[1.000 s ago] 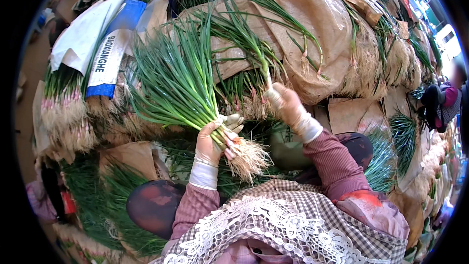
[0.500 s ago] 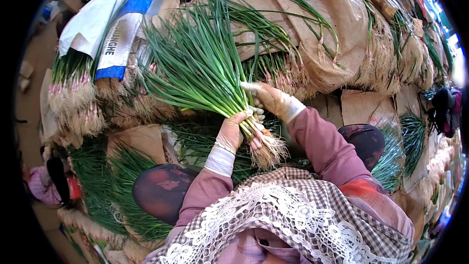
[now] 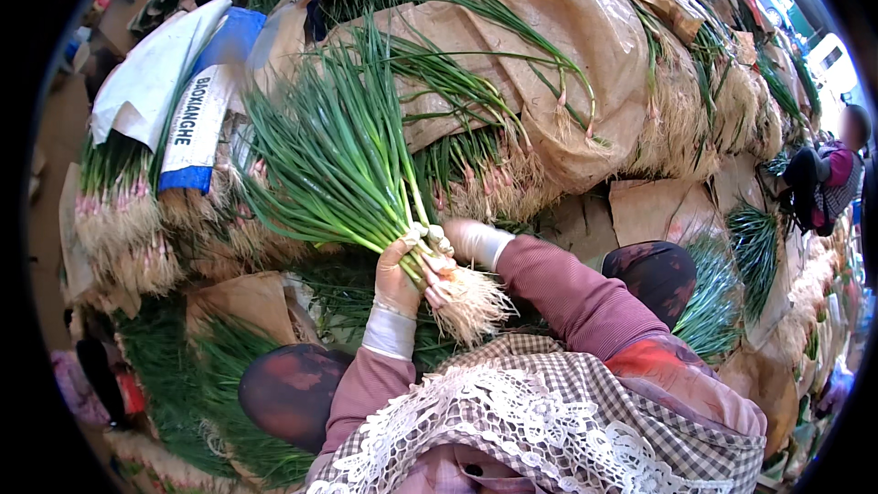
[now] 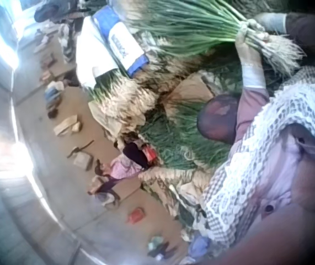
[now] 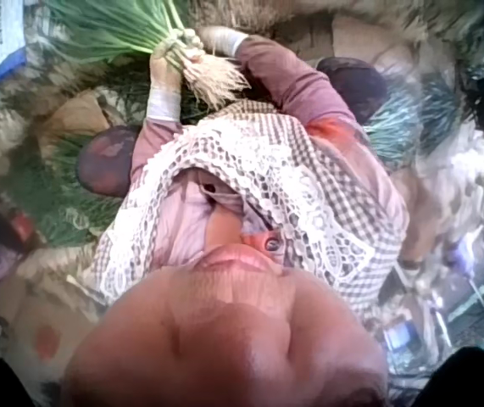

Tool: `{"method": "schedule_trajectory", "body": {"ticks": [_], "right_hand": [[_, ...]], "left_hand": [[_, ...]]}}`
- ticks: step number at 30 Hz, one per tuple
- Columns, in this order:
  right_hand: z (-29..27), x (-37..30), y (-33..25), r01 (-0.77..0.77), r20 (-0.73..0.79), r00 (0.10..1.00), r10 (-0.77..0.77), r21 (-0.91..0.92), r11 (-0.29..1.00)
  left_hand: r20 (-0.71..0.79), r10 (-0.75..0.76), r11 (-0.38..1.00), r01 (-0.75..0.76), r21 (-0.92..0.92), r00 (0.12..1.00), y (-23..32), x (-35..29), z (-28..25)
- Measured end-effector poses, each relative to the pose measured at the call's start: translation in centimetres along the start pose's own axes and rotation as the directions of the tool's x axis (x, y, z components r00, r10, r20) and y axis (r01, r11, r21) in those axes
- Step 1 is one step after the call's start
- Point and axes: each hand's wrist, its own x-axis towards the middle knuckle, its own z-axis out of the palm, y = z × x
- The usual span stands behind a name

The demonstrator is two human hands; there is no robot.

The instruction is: The person sorts through green onions by hand, separating individual stalks from a pile on the floor and grouping them together.

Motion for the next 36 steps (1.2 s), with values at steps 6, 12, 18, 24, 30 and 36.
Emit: {"method": "schedule_trajectory", "body": {"ticks": [6, 12, 18, 24, 30, 36], "right_hand": [[-7.4, -9.1, -4.5, -0.137, -0.133, 0.983, 0.129, -0.049, 0.989], [-21.2, -14.0, 2.2, -0.467, -0.853, 0.216, 0.474, 0.336, 0.818], [-24.5, -12.9, 11.1, -0.172, -0.721, 0.480, 0.501, 0.482, 0.859], [-20.0, -16.1, 5.5, 0.417, -0.629, 0.725, 0.280, 0.725, 0.549], [-15.2, -13.7, 6.9, 0.062, -0.326, 0.784, 0.529, 0.888, 0.455], [-18.3, -17.5, 8.9, 0.453, -0.685, 0.356, 0.635, 0.721, 0.524]], "left_hand": [[-0.143, 0.003, 0.995, 0.012, 0.103, 0.990, 0.7, -0.6, -0.3], [-0.077, -0.094, 0.995, 0.097, 0.036, 0.993, 0.3, -0.4, -0.1], [0.065, -0.036, 0.999, 0.034, 0.030, 0.997, 1.1, -0.5, 0.9], [-0.078, -0.002, 0.999, 0.005, 0.049, 0.997, 0.9, -0.1, 0.0], [-0.153, -0.008, 0.997, 0.019, 0.071, 0.988, 0.9, 0.1, 0.5], [-0.178, -0.015, 0.994, 0.035, 0.106, 0.984, 0.7, 0.1, 0.3]]}}
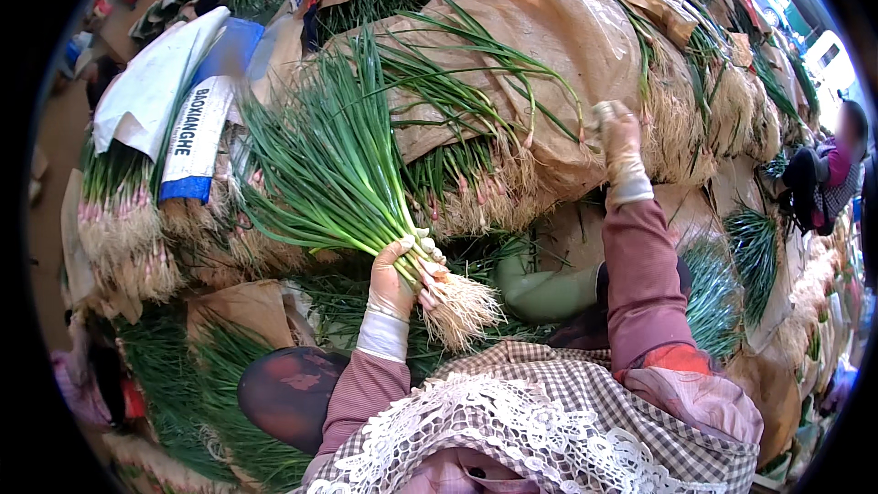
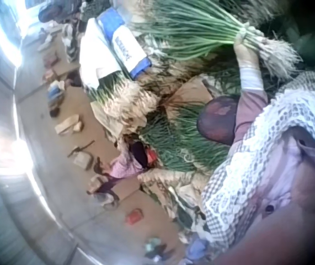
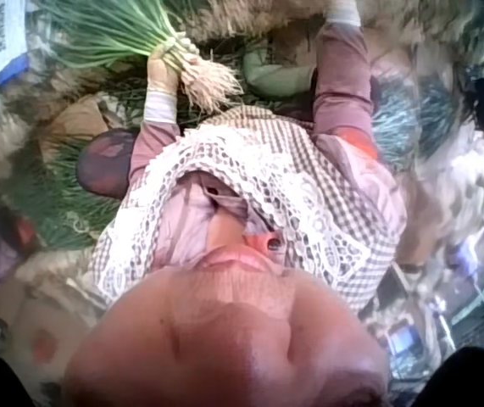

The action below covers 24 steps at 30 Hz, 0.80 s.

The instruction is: The person sorts through green onions by hand, separating individual stalks from a pile on the floor and grouping them together.

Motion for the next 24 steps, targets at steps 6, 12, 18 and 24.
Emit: {"method": "schedule_trajectory", "body": {"ticks": [6, 12, 18, 24], "right_hand": [[-0.3, 0.7, 1.5, 0.147, 0.039, 0.980, -0.197, -0.810, 0.567], [1.8, -1.3, -1.0, -0.031, -0.073, 0.994, -0.083, -0.902, 0.430], [1.8, -0.4, -2.9, -0.152, 0.117, 0.982, 0.146, 0.045, 0.987], [5.8, 0.9, 1.5, -0.165, 0.137, 0.966, 0.217, -0.319, 0.933]], "left_hand": [[0.088, 0.010, 0.996, -0.003, -0.087, 0.996, 0.1, 0.1, 0.0], [0.085, 0.027, 0.997, -0.021, -0.071, 0.996, 0.5, -0.3, 0.1], [0.229, 0.088, 0.995, -0.072, -0.075, 0.969, 2.2, -1.4, 1.5], [0.157, 0.113, 0.991, -0.100, -0.092, 0.981, 1.8, -0.1, 0.1]]}}
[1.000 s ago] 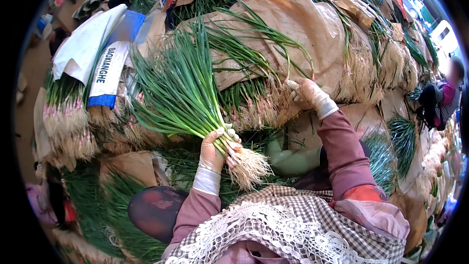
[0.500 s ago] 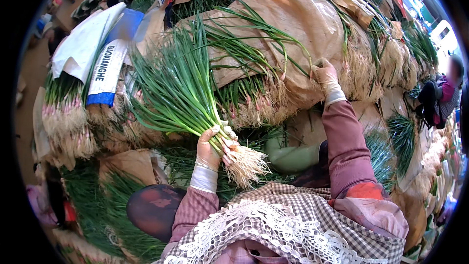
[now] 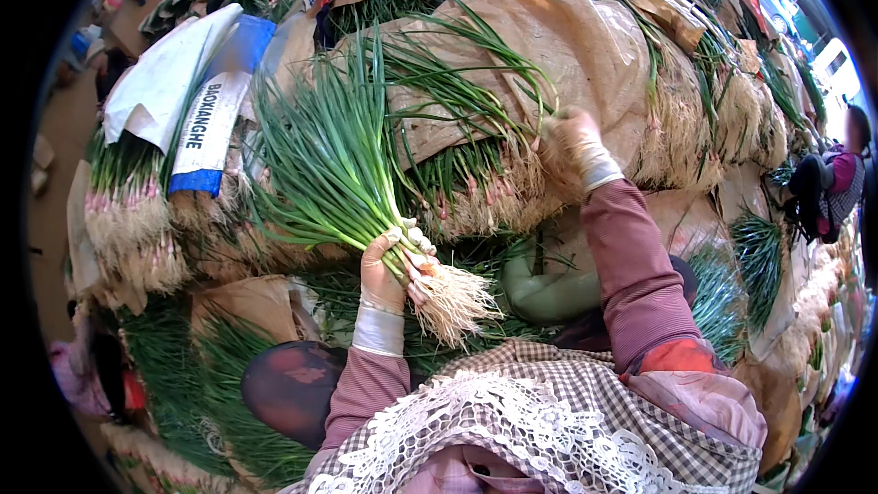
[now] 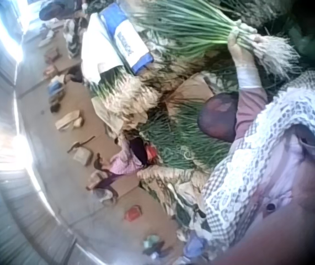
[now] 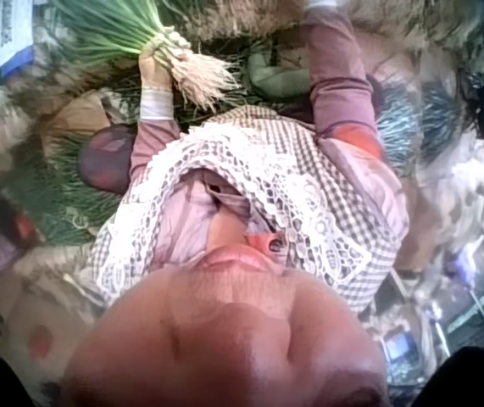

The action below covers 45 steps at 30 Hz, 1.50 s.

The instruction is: The person sorts through green onions by hand, separating individual stalks from a pile on the floor and grouping them together.

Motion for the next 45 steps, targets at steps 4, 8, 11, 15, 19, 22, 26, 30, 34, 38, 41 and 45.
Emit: {"method": "schedule_trajectory", "body": {"ticks": [4, 8, 11, 15, 19, 22, 26, 30, 34, 38, 41, 45], "right_hand": [[1.5, -0.2, 1.1, 0.107, 0.028, 0.994, -0.104, -0.144, 0.984], [2.6, -6.5, -3.4, 0.350, 0.019, 0.936, -0.352, 0.066, 0.934], [5.2, -10.2, -2.3, 0.339, 0.110, 0.902, -0.418, 0.420, 0.842], [9.8, -14.2, 3.2, -0.001, 0.400, 0.904, -0.147, 0.347, 0.938], [12.0, -17.3, 3.7, -0.498, 0.761, 0.648, 0.024, 0.399, 0.770], [11.8, -16.7, 4.8, -0.808, 0.878, 0.472, 0.077, 0.397, 0.435], [9.4, -15.8, 4.1, 0.383, 0.741, 0.666, -0.085, -0.242, 0.892], [6.5, -13.5, 3.6, 0.358, 0.725, 0.666, -0.175, -0.104, 0.928], [6.6, -18.7, 2.3, -0.443, 0.935, 0.241, -0.261, 0.345, 0.827], [6.0, -23.4, -0.3, -0.258, 0.738, 0.363, -0.568, 0.666, 0.700], [2.8, -22.9, -2.2, -0.096, 0.734, 0.491, -0.470, 0.582, 0.808], [-2.1, -14.6, 0.0, -0.189, 0.325, 0.826, -0.460, 0.929, 0.317]], "left_hand": [[0.004, 0.020, 0.999, -0.019, -0.033, 1.000, 0.2, 0.0, -0.1], [-0.012, 0.043, 0.998, -0.043, -0.047, 0.999, 0.5, -0.4, -0.4], [0.021, -0.010, 0.995, 0.012, -0.099, 1.000, -0.7, 0.0, -0.2], [-0.084, 0.004, 0.994, -0.013, -0.105, 0.996, -2.0, 0.5, 1.2], [-0.059, -0.068, 0.988, 0.059, -0.145, 0.996, -1.8, 0.0, 0.4], [0.141, -0.165, 0.926, 0.203, -0.319, 0.976, -2.4, 0.4, -2.1], [0.063, -0.074, 0.997, 0.076, -0.030, 0.995, -1.9, -0.6, 0.1], [0.080, -0.067, 0.998, 0.066, 0.016, 0.995, -1.5, -0.6, 0.6], [0.136, 0.050, 0.997, -0.057, 0.045, 0.989, -0.6, -0.3, 3.0], [0.073, 0.140, 0.985, -0.146, 0.089, 0.988, 2.0, -0.8, 7.2], [-0.006, 0.291, 0.956, -0.291, -0.041, 0.957, 4.2, -1.1, 7.6], [-0.128, 0.319, 0.945, -0.326, -0.038, 0.939, 4.7, -4.2, 9.5]]}}
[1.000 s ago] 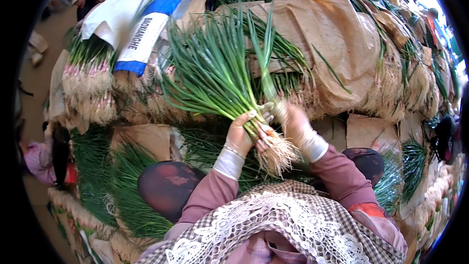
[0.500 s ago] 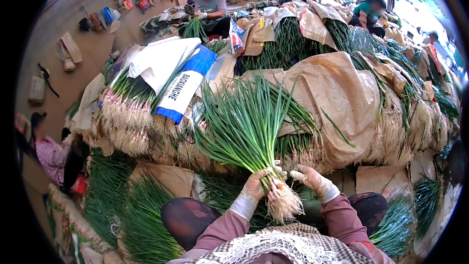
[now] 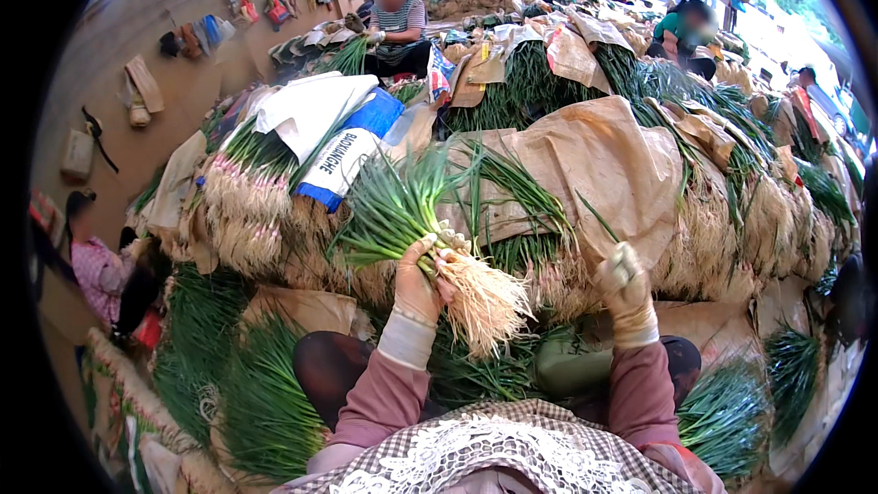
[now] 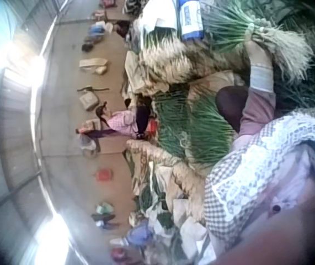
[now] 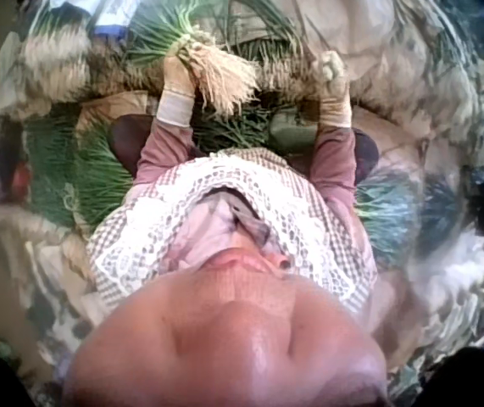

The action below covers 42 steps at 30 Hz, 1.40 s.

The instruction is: The person sorts through green onions by hand, separating individual stalks from a pile on the floor and grouping them together.

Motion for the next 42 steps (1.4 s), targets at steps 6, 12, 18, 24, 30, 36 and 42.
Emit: {"method": "schedule_trajectory", "body": {"ticks": [6, 12, 18, 24, 30, 36, 42], "right_hand": [[-4.1, 1.0, 3.6, -0.200, -0.269, 0.953, 0.138, -0.217, 0.956], [-4.7, 2.4, 5.3, -0.313, -0.267, 0.933, 0.241, -0.276, 0.909], [-7.7, 4.9, 5.9, -0.451, 0.011, 0.883, 0.469, -0.255, 0.855], [-8.5, 4.2, 5.1, -0.389, -0.139, 0.917, 0.373, -0.517, 0.762], [-8.5, 4.8, 7.9, -0.537, -0.350, 0.842, 0.411, -0.618, 0.574], [-4.1, 2.6, 11.6, -0.601, -0.514, 0.797, 0.316, -0.720, 0.346], [-5.0, 2.0, 9.3, -0.618, -0.531, 0.783, 0.325, -0.725, 0.304]], "left_hand": [[-0.108, 0.061, 0.997, -0.065, -0.037, 0.992, 1.4, -9.0, 4.7], [-0.039, 0.351, 0.932, -0.353, -0.082, 0.936, 7.3, -16.4, 5.6], [0.149, 0.600, 0.782, -0.616, 0.096, 0.786, 17.6, -20.1, 1.4], [0.102, 0.594, 0.681, -0.566, 0.465, 0.798, 26.8, -22.3, -9.9], [-0.171, 0.617, 0.663, -0.390, 0.639, 0.768, 25.3, -25.4, -22.2], [-0.880, 0.232, 0.970, -0.168, 0.176, 0.416, 12.5, -21.7, -33.5], [-0.840, 0.216, 0.974, -0.167, 0.152, 0.497, 9.5, -22.7, -33.5]]}}
